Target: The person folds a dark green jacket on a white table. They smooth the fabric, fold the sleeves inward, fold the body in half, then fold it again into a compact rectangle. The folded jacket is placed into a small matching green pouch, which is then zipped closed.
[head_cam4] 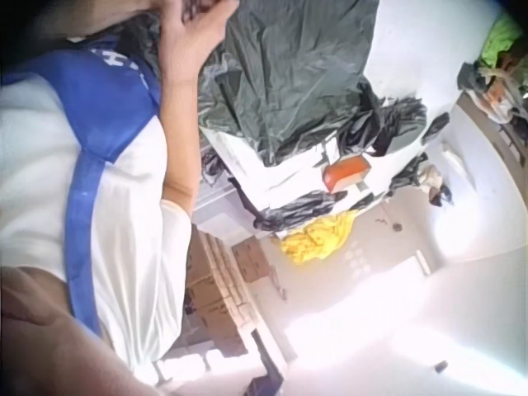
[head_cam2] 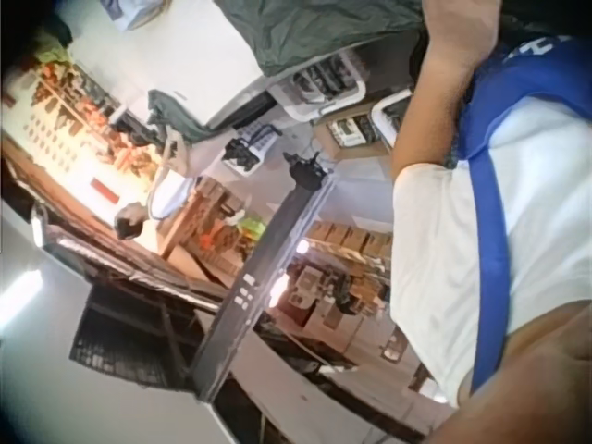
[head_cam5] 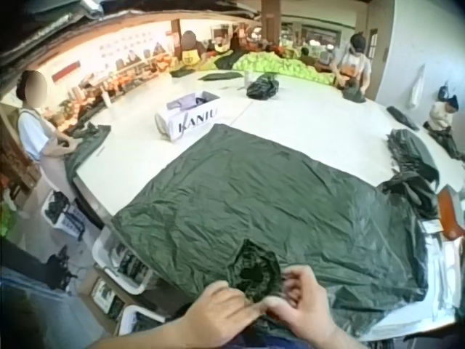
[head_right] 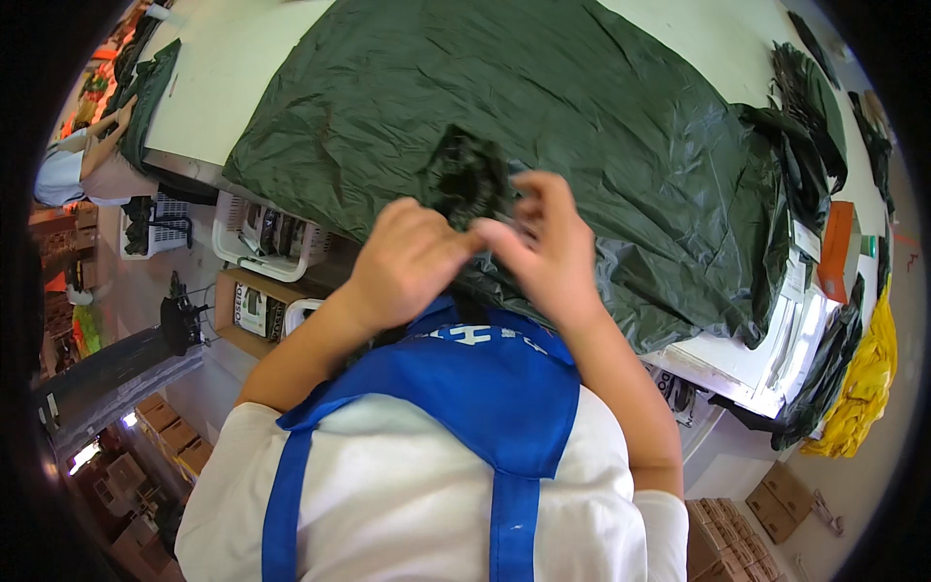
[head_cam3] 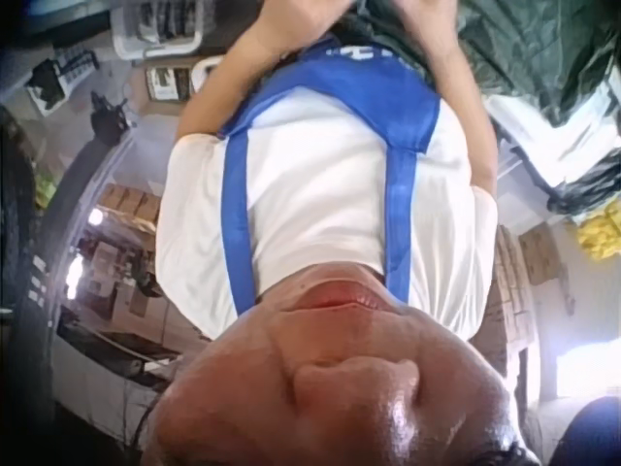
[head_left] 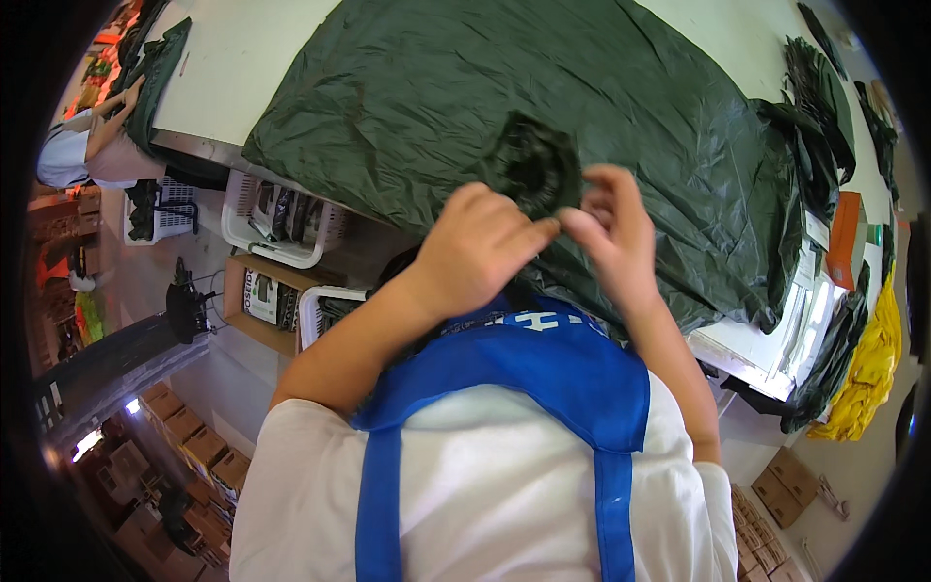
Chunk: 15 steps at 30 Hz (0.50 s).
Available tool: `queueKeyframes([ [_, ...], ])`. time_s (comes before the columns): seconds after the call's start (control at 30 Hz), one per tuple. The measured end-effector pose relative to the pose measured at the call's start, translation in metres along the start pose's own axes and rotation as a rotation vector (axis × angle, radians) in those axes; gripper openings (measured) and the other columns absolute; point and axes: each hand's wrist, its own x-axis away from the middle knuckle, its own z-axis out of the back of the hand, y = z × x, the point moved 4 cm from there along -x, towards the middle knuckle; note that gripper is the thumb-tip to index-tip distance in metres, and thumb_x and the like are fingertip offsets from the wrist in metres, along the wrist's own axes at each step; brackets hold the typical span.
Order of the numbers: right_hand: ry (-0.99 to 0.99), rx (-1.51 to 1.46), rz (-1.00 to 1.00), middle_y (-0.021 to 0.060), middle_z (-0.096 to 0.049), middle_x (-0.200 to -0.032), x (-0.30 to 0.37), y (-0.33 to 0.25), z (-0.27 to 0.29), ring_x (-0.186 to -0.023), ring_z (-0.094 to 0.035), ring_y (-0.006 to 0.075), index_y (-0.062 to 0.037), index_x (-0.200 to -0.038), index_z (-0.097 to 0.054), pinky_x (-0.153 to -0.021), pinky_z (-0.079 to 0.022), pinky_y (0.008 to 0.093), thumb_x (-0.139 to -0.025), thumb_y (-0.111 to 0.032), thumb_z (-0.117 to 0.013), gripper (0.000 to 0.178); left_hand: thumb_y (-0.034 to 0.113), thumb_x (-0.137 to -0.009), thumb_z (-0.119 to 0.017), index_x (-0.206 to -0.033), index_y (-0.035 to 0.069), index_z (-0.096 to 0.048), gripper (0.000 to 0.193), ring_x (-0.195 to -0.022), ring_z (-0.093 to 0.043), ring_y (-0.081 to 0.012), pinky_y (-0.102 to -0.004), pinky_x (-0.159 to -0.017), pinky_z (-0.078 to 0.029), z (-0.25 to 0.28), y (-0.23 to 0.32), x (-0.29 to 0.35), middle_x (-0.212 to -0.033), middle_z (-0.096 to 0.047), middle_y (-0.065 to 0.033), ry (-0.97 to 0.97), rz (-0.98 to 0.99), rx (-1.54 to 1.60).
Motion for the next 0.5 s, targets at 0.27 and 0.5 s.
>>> queueKeyframes([
  [0.27,0.044,-0.028,-0.026,-0.0008,-0.055,-0.067,-0.021,0.014,-0.014,-0.062,-0.044,0.0044,0.0002,-0.089,-0.058,-0.058,-0.039,0.0205,-0.082,-0.005,-0.065,0.011,0.008,-0.08,-0.069,-0.096,0.003,-0.065,0.017,-0.074,-0.058,-0.0171,-0.0264,-0.069,-0.047,0.013,-0.035,0.028,-0.087,-0.06,-0.0052,0.17,0.759,0.499],
  [0.5,-0.012,-0.102,0.012,-0.0049,-0.052,-0.071,-0.01,0.019,-0.017,-0.064,-0.039,0.0011,-0.0008,-0.094,-0.057,-0.058,-0.034,0.0175,-0.086,-0.002,-0.06,0.009,0.008,-0.081,-0.069,-0.122,0.004,-0.046,0.047,-0.076,-0.055,-0.0078,-0.022,-0.065,-0.045,-0.013,-0.076,0.046,-0.088,-0.058,-0.002,0.091,1.358,1.137],
])
